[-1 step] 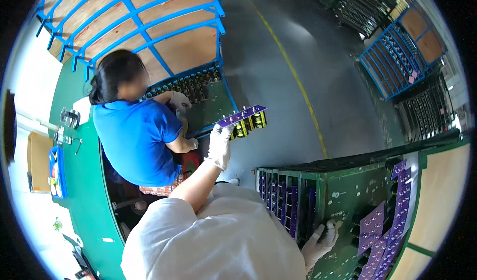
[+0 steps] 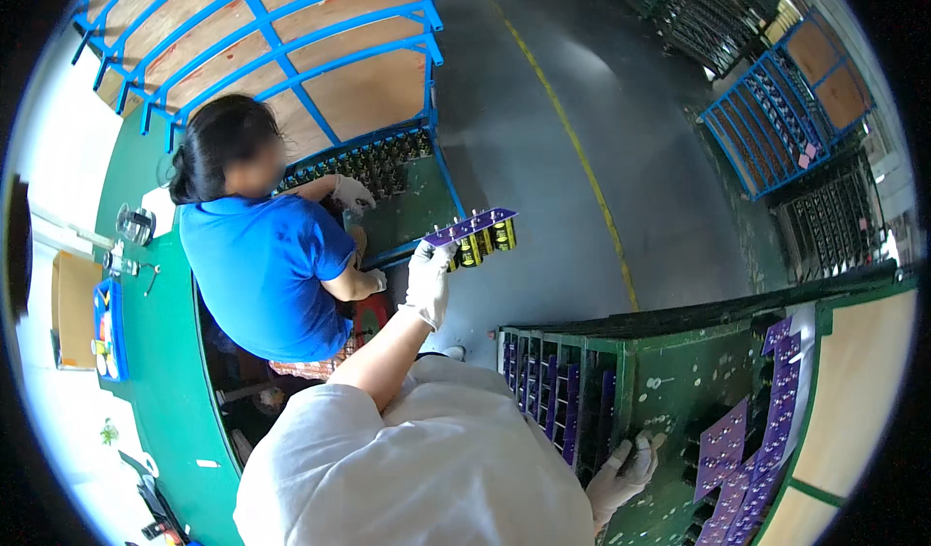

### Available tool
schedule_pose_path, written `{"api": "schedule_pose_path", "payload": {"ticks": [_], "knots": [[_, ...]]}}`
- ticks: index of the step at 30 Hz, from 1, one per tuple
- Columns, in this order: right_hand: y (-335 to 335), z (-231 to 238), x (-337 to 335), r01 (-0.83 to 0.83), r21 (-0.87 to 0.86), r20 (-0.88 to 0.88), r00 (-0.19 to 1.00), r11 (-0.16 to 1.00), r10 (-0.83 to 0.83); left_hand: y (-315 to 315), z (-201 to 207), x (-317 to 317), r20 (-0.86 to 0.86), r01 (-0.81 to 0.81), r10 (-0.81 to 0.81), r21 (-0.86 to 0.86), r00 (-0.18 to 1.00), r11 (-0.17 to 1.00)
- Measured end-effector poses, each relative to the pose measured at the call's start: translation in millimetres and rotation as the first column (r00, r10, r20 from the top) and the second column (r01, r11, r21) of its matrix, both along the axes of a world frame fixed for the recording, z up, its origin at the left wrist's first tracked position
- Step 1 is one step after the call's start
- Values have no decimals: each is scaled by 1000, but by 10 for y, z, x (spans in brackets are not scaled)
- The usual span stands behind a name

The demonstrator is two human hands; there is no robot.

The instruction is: The person picks up purple circuit boards from a green table and places them into a blue rack. They handle the boards one by one, orienting them before insertion. A coworker is visible in the background working at a separate station.

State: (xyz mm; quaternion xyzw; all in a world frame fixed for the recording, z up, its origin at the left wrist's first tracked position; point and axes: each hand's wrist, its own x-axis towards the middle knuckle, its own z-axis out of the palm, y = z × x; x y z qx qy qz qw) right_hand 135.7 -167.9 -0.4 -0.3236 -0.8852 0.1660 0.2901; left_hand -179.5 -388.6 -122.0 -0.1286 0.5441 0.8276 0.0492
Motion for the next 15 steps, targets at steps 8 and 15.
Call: {"api": "schedule_pose_path", "payload": {"ticks": [8,15], "knots": [[-6,-42,21,55,30,62,997,998,-57,-259,-925,-208,48,-100,174,-656,984,748],[77,-109,66,27,26,91,995,999,-30,-525,-1241,-293,-45,-164,233,-838,971,521]]}}
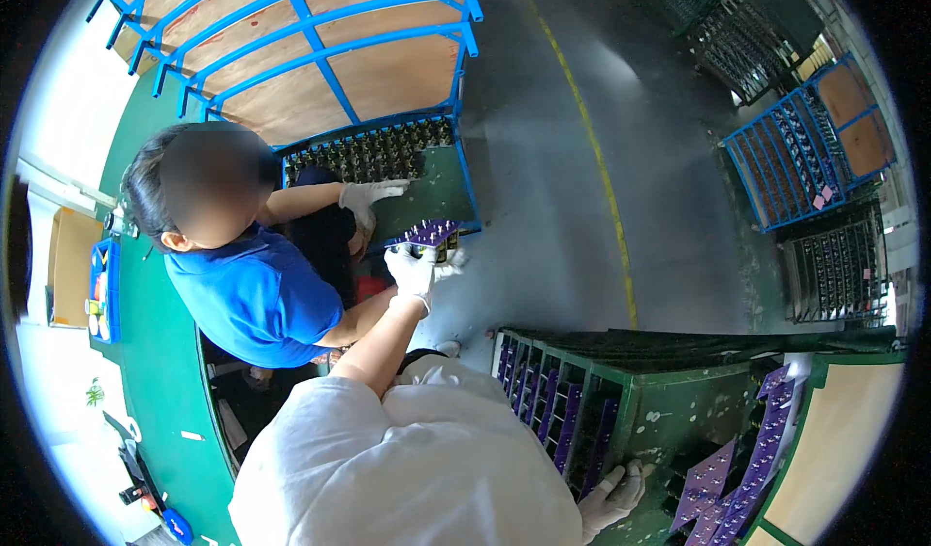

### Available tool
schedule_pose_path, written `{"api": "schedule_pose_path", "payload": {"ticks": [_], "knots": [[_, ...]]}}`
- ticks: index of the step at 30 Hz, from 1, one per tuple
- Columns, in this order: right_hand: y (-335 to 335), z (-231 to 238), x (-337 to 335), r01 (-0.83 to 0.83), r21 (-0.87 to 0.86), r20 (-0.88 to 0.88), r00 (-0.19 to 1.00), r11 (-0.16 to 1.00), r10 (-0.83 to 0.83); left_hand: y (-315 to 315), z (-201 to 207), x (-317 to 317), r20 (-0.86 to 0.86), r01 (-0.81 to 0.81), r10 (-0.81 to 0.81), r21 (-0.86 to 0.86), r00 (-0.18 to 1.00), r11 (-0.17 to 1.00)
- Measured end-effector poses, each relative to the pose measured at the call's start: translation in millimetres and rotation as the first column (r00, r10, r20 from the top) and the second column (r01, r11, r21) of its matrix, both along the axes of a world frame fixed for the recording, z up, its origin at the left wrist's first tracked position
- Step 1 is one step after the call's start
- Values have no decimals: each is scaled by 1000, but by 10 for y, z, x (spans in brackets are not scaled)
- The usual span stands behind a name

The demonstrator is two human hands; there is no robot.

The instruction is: The person picks up purple circuit boards from a green table and places them into a blue rack. They handle the boards one by one, orienting them before insertion. A coworker is visible in the background working at a separate station.

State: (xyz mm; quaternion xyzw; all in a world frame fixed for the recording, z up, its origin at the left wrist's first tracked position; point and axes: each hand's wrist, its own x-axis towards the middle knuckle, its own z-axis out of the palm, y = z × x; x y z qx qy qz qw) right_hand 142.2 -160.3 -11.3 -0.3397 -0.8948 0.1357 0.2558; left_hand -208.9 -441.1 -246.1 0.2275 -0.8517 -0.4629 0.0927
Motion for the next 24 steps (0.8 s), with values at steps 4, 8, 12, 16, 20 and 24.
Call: {"api": "schedule_pose_path", "payload": {"ticks": [4,8,12,16,20,24], "knots": [[-13,18,-41,6,31,1,1000,1000,-6,-7,206,-53,4,-100,100,10,995,995],[-7,2,-18,2,24,13,1000,1000,-3,-26,492,-102,83,-146,139,86,987,985],[-21,44,-62,-21,65,36,999,998,19,-150,27,-244,-196,-229,238,66,951,971],[63,-34,-5,-43,46,49,998,998,41,-324,2,-413,-51,-303,302,-14,952,953],[153,-88,54,-90,108,37,996,990,86,-371,-21,-556,69,-415,433,-186,899,891],[132,-21,43,-105,82,61,993,991,101,-380,-7,-647,84,-318,335,-168,938,933]]}}
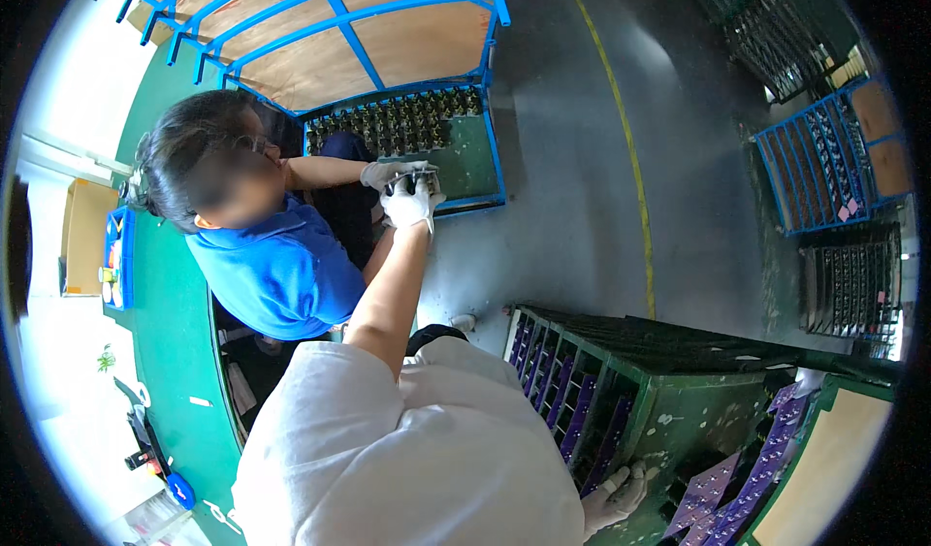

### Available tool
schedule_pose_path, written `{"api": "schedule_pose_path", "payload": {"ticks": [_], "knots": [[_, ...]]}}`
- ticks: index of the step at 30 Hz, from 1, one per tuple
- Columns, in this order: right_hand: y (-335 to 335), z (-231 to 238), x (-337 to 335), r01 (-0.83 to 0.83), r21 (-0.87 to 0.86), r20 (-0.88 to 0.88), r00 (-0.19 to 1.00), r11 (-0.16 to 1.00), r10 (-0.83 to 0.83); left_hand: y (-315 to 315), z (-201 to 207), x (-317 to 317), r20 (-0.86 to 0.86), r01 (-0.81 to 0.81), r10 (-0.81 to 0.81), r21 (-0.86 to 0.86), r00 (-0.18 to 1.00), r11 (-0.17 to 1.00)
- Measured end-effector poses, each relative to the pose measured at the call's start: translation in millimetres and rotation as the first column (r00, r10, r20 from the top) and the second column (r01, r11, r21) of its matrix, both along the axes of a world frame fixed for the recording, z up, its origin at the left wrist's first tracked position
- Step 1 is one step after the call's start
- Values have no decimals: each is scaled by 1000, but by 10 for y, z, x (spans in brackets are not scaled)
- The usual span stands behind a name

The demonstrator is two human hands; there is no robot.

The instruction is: The person picks up purple circuit boards from a green table and places them into a blue rack. They handle the boards one by one, orienting them before insertion. A coworker is visible in the background working at a separate station.

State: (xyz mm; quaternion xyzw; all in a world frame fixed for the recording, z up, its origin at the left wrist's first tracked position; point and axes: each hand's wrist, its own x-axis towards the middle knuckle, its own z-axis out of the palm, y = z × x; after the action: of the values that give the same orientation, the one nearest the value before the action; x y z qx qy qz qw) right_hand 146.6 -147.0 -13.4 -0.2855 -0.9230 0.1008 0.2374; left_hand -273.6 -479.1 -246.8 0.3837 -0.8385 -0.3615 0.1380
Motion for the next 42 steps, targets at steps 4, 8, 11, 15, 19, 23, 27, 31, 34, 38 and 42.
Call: {"api": "schedule_pose_path", "payload": {"ticks": [4,8,11,15,19,23,27,31,34,38,42], "knots": [[-233,110,-28,107,-78,-30,994,991,-109,430,305,38,-174,127,-124,5,977,992],[-366,94,-38,245,-183,-140,952,952,-272,1106,515,138,-379,589,-501,161,778,792],[-298,294,-197,93,-109,-101,989,990,-104,1610,1303,485,-637,875,-621,198,457,441],[-275,418,-25,41,-126,-237,969,991,-70,2323,2186,1077,-709,994,-698,-100,-99,-40],[-318,382,484,167,-167,-314,925,972,-213,2800,2760,1866,-552,856,-655,-295,-515,-425],[-330,373,982,292,-240,-368,855,926,-365,3206,2730,2607,-386,690,-572,-401,-724,-602],[-309,362,1411,358,-223,-338,844,907,-416,3456,2767,3259,6,583,-666,-479,-746,-656],[-251,286,1613,336,-266,-342,843,904,-414,3768,2548,3531,166,641,-771,-464,-615,-611],[-219,237,1665,285,-359,-372,830,889,-416,3894,2542,3642,222,725,-822,-392,-524,-567],[-211,151,1752,182,-418,-421,829,890,-367,3931,2484,3762,98,840,-919,-380,-381,-389],[-327,218,1703,162,-622,-431,746,766,-507,4048,2623,3833,113,895,-942,-296,-315,-335]]}}
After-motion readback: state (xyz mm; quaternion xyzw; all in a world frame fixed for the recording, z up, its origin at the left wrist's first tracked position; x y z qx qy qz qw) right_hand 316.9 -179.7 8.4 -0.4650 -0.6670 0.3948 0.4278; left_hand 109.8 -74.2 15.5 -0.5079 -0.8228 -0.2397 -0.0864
